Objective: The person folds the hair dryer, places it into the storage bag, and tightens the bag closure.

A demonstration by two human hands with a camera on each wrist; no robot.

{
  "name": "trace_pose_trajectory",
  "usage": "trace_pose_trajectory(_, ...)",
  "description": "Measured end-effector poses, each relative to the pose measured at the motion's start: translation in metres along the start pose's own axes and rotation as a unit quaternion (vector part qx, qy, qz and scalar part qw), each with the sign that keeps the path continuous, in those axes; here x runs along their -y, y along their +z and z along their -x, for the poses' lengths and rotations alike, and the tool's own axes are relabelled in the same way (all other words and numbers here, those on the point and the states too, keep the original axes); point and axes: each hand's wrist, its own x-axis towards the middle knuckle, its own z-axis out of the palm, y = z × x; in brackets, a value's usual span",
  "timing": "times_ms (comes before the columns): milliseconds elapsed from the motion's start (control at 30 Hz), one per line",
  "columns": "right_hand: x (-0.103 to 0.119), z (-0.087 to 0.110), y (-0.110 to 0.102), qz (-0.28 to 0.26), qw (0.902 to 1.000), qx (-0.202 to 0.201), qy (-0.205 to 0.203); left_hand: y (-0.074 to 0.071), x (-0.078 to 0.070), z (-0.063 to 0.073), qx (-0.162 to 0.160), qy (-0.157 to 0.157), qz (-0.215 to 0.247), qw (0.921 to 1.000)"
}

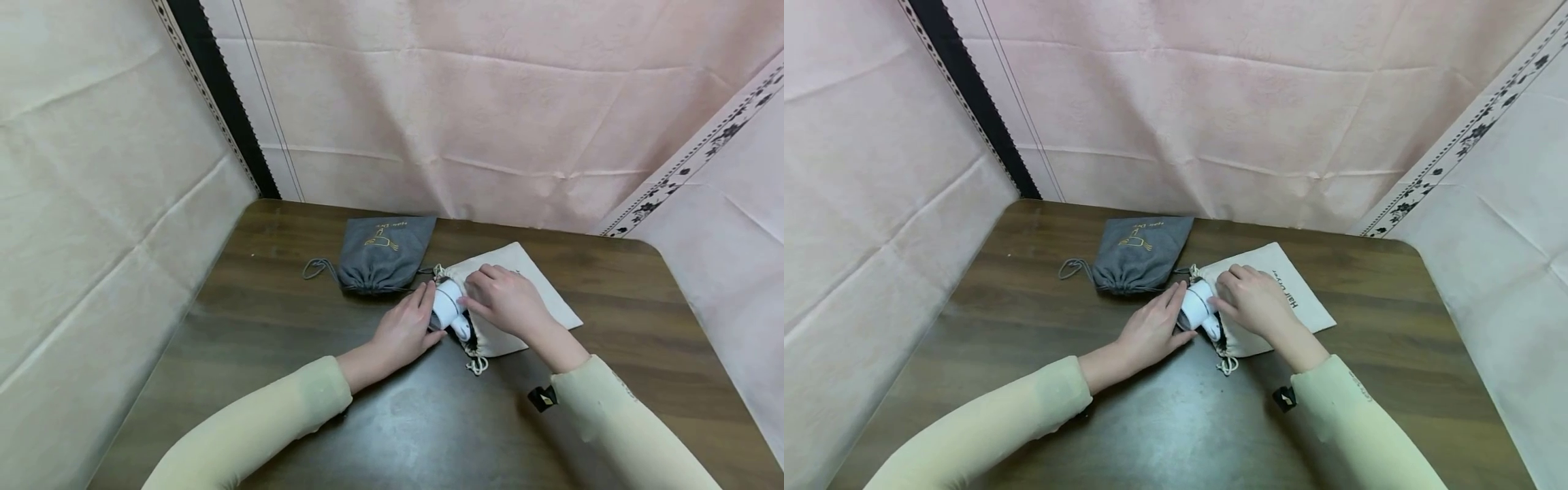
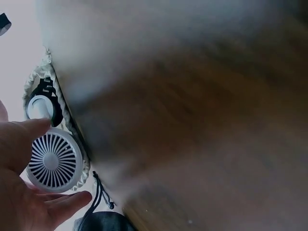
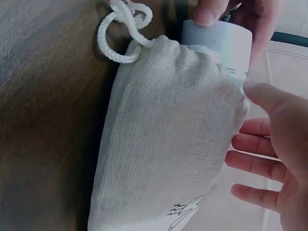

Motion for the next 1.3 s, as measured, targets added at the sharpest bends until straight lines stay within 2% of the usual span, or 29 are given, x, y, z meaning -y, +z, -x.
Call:
trace_pose_trajectory(200,0.0,-0.002,0.001,-0.002,0.9993,-0.013,-0.034,0.002,0.003,-0.001,-0.025,0.01,0.011,0.9996)
trace_pose_trajectory(333,-0.002,-0.003,0.003,-0.02,0.9973,-0.022,-0.068,0.003,0.005,-0.003,-0.036,0.02,0.021,0.9989)
trace_pose_trajectory(433,-0.004,-0.003,0.004,-0.04,0.9963,-0.024,-0.073,0.003,0.007,-0.006,-0.045,0.031,0.029,0.9981)
trace_pose_trajectory(667,-0.007,-0.003,-0.001,-0.089,0.9942,-0.051,-0.032,-0.001,0.01,-0.012,-0.064,0.082,0.051,0.9933)
trace_pose_trajectory(867,-0.008,-0.005,-0.012,-0.154,0.9859,-0.064,-0.005,-0.001,0.01,-0.014,-0.067,0.118,0.058,0.989)
trace_pose_trajectory(1033,-0.01,-0.006,-0.012,-0.201,0.9775,-0.061,0.015,0.001,0.008,-0.02,-0.065,0.124,0.057,0.9885)
trace_pose_trajectory(1300,-0.013,-0.004,-0.004,-0.196,0.9792,-0.049,0.019,0.006,0.005,-0.025,-0.034,0.107,0.047,0.9925)
